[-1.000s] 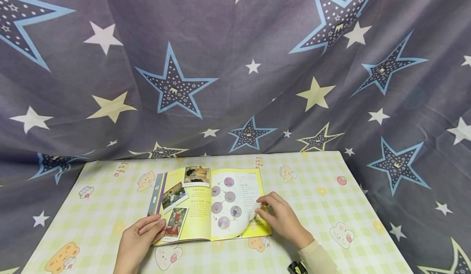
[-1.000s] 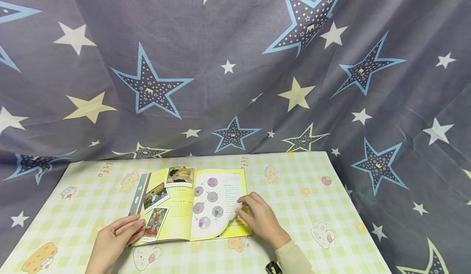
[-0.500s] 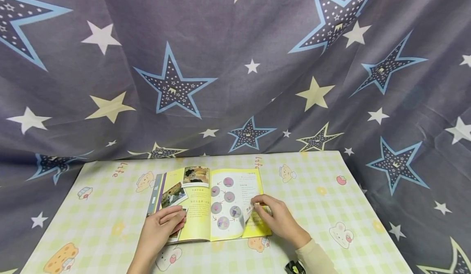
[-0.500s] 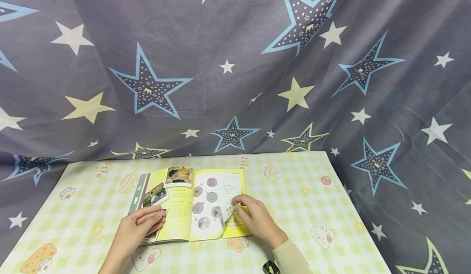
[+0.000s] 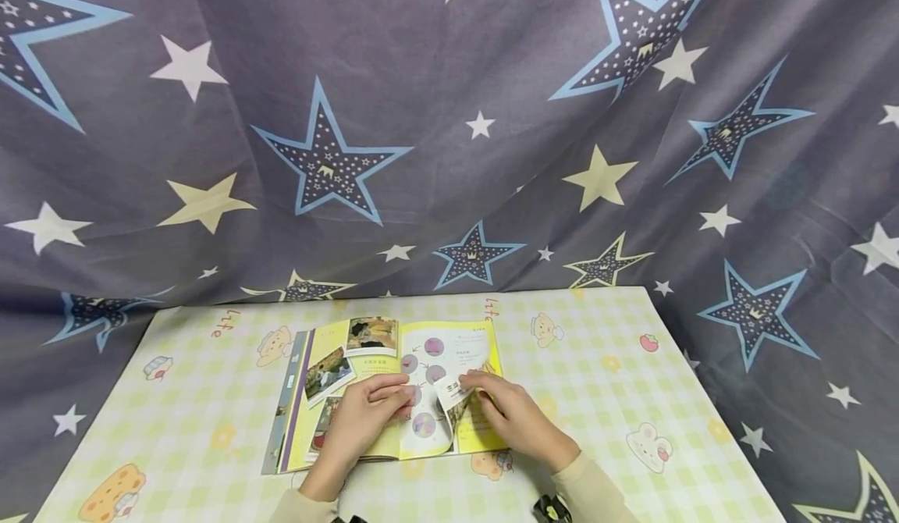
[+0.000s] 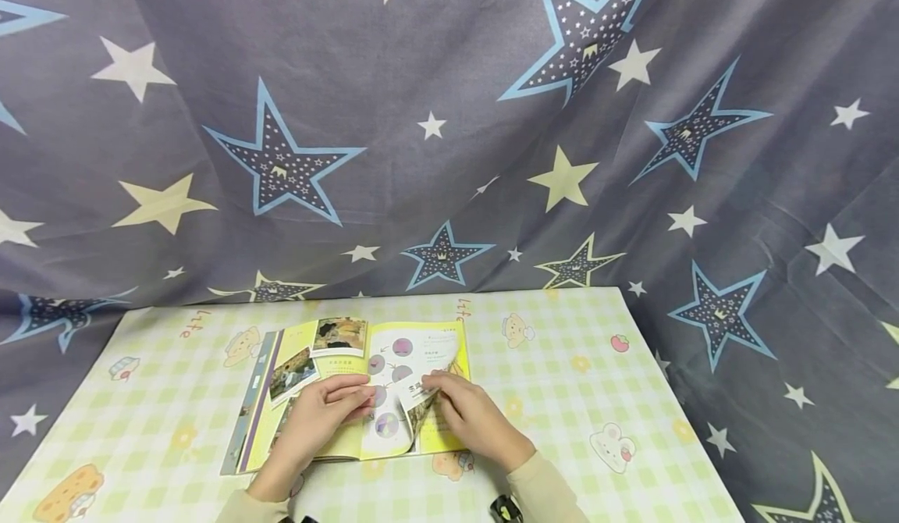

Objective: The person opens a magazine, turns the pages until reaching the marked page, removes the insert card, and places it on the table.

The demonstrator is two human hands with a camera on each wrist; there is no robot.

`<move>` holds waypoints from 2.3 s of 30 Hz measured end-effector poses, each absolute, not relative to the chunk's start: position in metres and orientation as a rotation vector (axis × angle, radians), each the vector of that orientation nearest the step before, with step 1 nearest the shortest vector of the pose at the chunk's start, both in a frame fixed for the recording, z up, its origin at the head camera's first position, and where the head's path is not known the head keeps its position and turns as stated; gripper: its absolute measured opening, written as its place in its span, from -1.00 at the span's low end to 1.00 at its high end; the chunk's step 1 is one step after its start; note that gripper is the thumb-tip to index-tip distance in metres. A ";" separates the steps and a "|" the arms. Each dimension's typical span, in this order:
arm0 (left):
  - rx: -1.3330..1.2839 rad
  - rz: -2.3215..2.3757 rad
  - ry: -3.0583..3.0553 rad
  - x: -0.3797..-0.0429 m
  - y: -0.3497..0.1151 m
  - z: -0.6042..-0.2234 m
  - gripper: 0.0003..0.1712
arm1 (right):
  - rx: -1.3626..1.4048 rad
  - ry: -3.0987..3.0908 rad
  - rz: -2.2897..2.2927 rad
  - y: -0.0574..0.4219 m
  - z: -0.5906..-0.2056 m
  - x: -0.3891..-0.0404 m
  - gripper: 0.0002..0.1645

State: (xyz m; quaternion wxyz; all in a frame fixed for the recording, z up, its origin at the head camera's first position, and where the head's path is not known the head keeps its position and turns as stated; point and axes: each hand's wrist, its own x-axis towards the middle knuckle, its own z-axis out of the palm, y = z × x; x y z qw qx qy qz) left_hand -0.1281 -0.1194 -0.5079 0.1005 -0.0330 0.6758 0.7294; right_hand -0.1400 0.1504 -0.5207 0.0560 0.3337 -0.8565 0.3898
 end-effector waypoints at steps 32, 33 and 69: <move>-0.132 2.166 2.047 -0.132 -0.104 -0.512 -0.67 | 0.864 -2.727 1.185 0.158 -0.521 -0.136 -0.41; -0.160 2.174 2.052 -0.130 -0.108 -0.510 -0.68 | 0.860 -2.761 1.162 0.159 -0.521 -0.136 -0.40; -0.800 2.016 2.153 -0.072 -0.252 -0.537 -0.47 | 1.181 -3.048 0.848 0.175 -0.529 -0.129 -0.45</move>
